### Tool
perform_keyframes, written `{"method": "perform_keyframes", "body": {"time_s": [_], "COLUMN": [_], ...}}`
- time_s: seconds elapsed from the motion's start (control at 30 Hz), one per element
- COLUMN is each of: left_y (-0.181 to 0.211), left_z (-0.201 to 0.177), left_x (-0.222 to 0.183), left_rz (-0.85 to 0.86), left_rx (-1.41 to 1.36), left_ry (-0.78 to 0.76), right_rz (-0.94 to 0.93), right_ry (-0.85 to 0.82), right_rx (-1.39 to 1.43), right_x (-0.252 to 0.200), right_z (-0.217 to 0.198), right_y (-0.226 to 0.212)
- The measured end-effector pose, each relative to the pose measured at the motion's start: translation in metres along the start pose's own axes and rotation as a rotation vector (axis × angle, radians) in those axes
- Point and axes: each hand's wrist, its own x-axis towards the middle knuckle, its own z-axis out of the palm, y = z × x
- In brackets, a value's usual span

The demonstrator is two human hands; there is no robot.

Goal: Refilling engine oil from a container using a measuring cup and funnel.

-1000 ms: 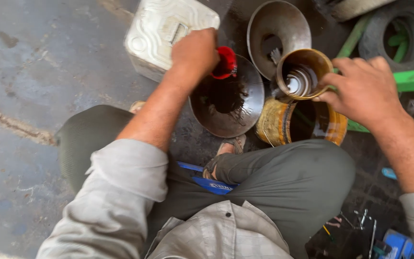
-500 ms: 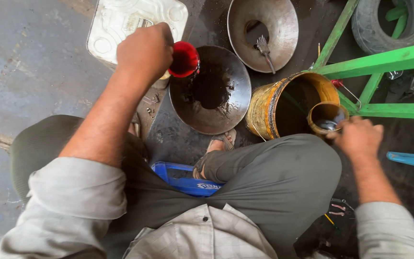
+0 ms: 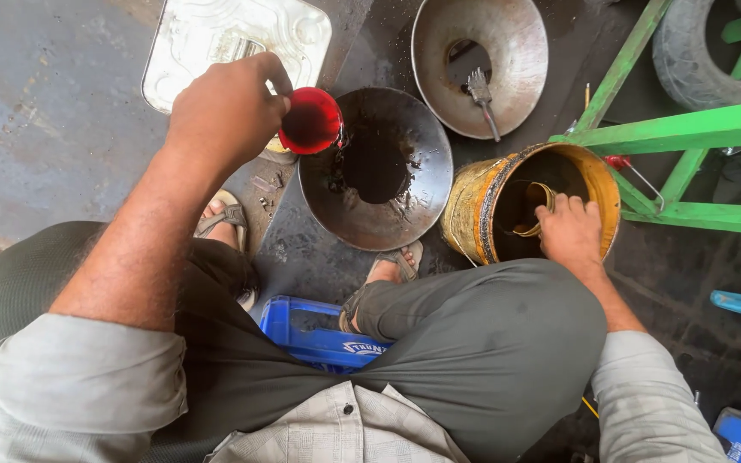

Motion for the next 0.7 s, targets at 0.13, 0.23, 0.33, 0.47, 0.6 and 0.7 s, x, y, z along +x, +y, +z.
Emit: {"method": "perform_keyframes", "body": {"time_s": [0.13,0.23,0.33,0.47,0.6,0.7], "left_y": [0.002,0.002,0.0,0.002,0.001,0.0], "left_z": [-0.003,-0.004,-0.004,-0.004,-0.004,-0.004], "left_x": [0.0,0.001,0.002,0.002,0.002,0.001], "left_rz": [0.007,0.011,0.008,-0.011,0.007,0.012], "left_rx": [-0.021,-0.015,-0.016,-0.015,-0.007,-0.019], "left_ry": [-0.026,-0.04,-0.046,-0.063,-0.047,-0.055], "right_rz": [-0.072,-0.08,-0.063,-0.026,0.041,0.108], "right_ry": [0.073,0.052,0.039,0.028,0.03,0.04], "right_rx": [-0.019,-0.029,-0.018,-0.006,0.064,0.113], "right_x": [0.01,0.014,0.017,0.015,0.015,0.007], "right_z": [0.007,0.016,0.023,0.03,0.024,0.032], "right_y": [-0.003,-0.004,-0.005,-0.005,-0.005,-0.001]}}
